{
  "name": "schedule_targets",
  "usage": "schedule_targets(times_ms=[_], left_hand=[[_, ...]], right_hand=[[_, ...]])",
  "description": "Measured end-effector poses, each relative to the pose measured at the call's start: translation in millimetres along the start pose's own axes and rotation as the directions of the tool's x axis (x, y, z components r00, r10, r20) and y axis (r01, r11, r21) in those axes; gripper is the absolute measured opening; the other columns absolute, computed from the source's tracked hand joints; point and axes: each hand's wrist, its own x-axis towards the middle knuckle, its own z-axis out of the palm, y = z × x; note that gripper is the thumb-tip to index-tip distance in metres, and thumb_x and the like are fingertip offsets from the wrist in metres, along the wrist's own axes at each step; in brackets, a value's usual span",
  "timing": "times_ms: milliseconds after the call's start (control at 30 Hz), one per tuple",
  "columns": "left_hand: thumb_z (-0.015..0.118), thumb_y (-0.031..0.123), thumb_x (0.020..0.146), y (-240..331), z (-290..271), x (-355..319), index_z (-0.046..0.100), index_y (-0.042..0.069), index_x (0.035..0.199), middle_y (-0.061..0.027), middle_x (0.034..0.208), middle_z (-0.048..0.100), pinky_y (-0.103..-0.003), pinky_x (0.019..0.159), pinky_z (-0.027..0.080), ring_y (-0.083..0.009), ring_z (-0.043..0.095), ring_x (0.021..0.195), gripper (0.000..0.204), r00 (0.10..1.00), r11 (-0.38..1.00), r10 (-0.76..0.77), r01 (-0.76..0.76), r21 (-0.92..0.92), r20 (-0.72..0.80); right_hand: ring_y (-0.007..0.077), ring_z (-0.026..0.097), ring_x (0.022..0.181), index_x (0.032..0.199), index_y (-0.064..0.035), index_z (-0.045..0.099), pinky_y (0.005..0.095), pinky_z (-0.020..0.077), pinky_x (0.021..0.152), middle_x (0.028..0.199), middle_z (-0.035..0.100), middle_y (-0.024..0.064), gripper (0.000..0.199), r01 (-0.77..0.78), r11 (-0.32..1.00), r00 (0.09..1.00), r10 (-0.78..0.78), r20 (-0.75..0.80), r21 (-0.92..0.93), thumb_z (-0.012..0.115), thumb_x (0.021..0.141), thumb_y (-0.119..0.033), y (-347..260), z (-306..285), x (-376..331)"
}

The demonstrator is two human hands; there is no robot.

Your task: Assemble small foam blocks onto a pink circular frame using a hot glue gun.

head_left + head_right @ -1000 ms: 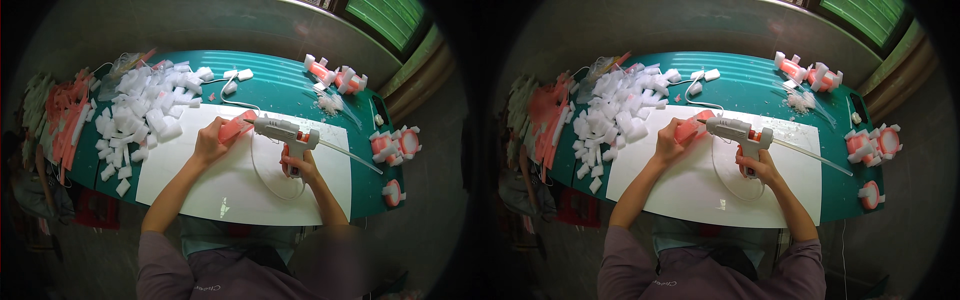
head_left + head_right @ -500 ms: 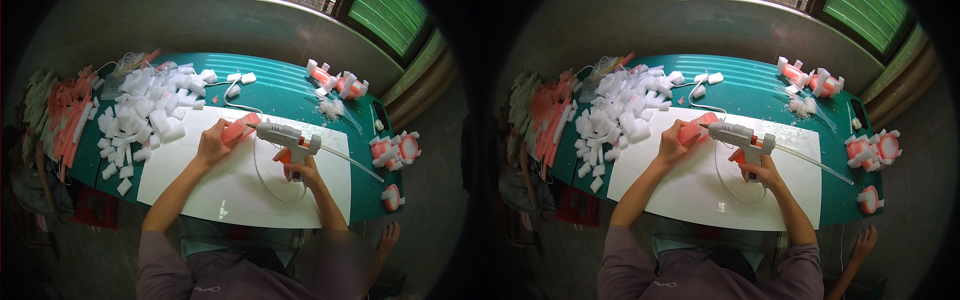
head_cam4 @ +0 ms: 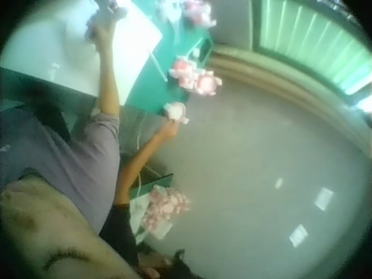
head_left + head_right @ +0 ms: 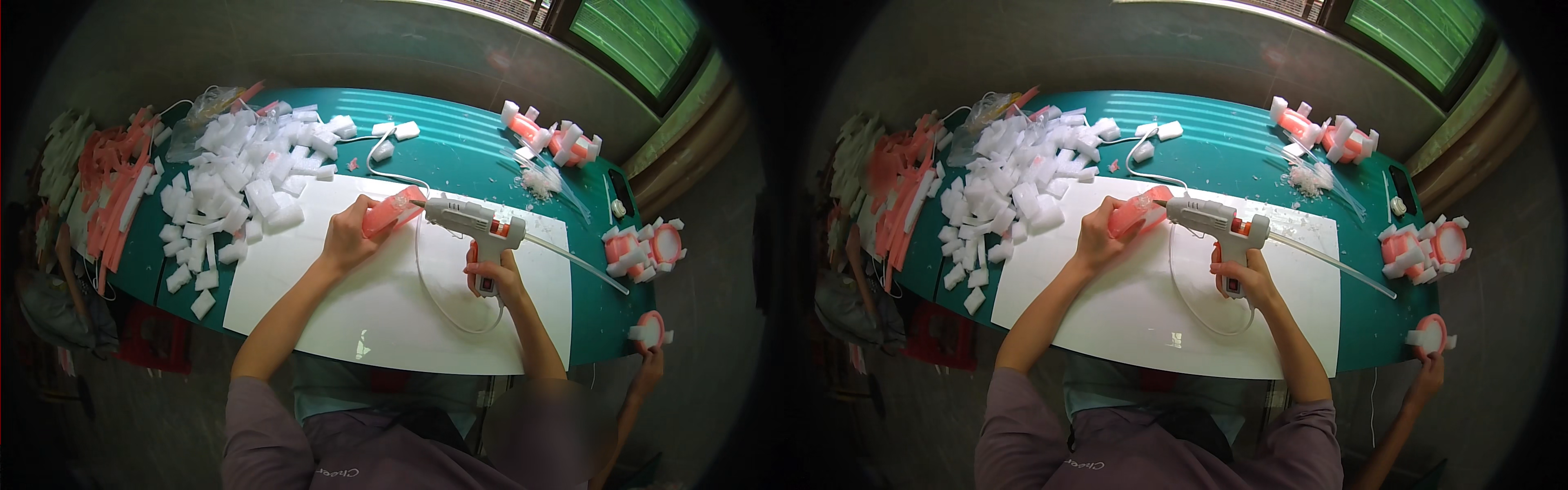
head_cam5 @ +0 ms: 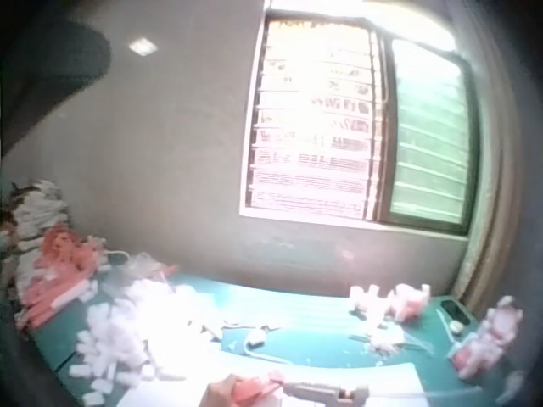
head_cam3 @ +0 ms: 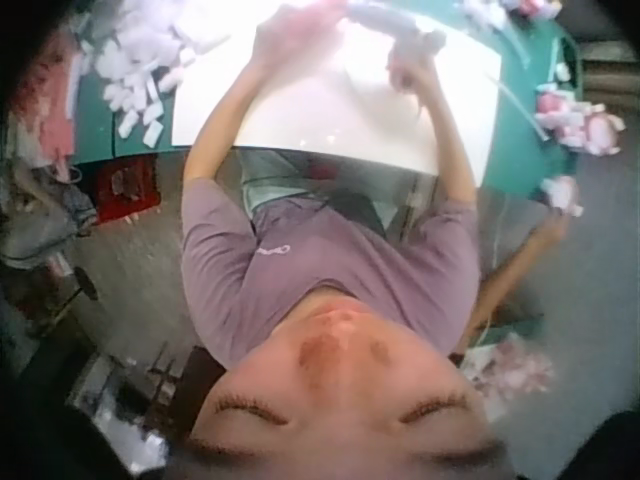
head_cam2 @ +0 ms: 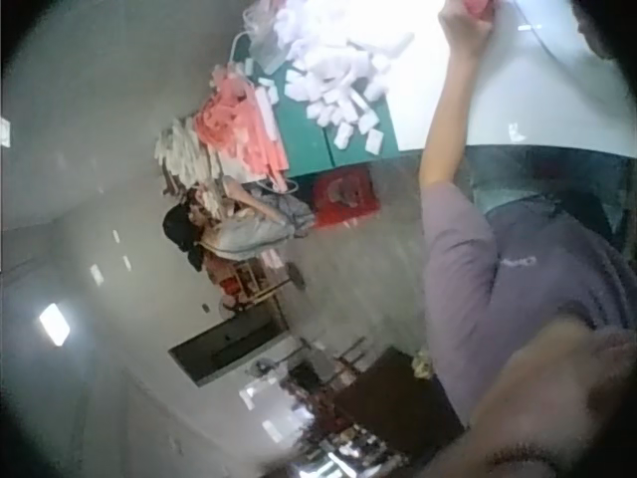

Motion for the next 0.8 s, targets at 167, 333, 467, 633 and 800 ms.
schedule_targets(times_ms=[167,333,467,633,800], left_hand=[[0.069,0.021,0.068,0.2,-2.8,-0.6,0.048,0.003,0.084,-0.0138,0.069,0.060,-0.033,0.054,0.048,-0.0281,0.061,0.060,0.032,1.000,1.000,-0.019,0.019,0.005,-0.015],[0.067,0.018,0.071,0.7,-6.3,0.9,0.048,0.002,0.082,-0.0143,0.071,0.060,-0.031,0.057,0.048,-0.0265,0.061,0.062,0.027,0.995,0.995,-0.094,0.093,-0.044,-0.016],[0.066,0.018,0.072,-2.9,-4.6,1.6,0.047,0.002,0.083,-0.0152,0.070,0.059,-0.033,0.057,0.047,-0.0278,0.060,0.063,0.027,0.990,0.987,-0.139,0.135,-0.087,-0.035],[0.065,0.020,0.071,-5.1,-4.0,0.0,0.048,0.001,0.084,-0.0173,0.072,0.059,-0.034,0.060,0.047,-0.0306,0.060,0.066,0.028,0.977,0.972,-0.203,0.193,-0.131,-0.069],[0.064,0.023,0.072,-6.7,-0.2,0.5,0.045,0.003,0.086,-0.0177,0.075,0.060,-0.037,0.061,0.048,-0.0333,0.060,0.069,0.031,0.978,0.973,-0.208,0.204,-0.108,-0.029]], right_hand=[[0.0141,0.048,0.042,0.083,0.0030,0.049,0.0255,0.0370,0.037,0.076,0.058,0.0134,0.021,0.077,0.996,0.996,-0.079,-0.036,-0.052,0.055,0.068,-0.009,-11.8,-1.4,4.0],[0.0166,0.048,0.036,0.087,0.0044,0.047,0.0258,0.0346,0.028,0.078,0.060,0.0190,0.023,0.011,0.994,0.972,-0.036,-0.233,-0.107,0.050,0.074,-0.014,-9.2,-33.9,15.8],[0.0146,0.048,0.035,0.084,0.0028,0.049,0.0232,0.0353,0.029,0.061,0.057,0.0147,0.029,-0.192,0.981,0.921,0.167,-0.353,-0.039,0.048,0.078,-0.025,-6.7,-66.8,19.4],[0.0197,0.055,0.041,0.066,0.0043,0.059,0.0294,0.0430,0.037,0.063,0.060,0.0157,0.042,-0.531,0.550,0.792,0.051,-0.609,-0.645,0.054,0.077,-0.036,1.8,-94.3,20.1],[0.0317,0.058,0.062,0.068,0.0041,0.060,0.0390,0.0454,0.061,0.066,0.059,0.0174,0.036,-0.542,0.072,0.761,-0.380,-0.525,-0.837,0.062,0.073,-0.031,-16.6,-40.7,5.4]])
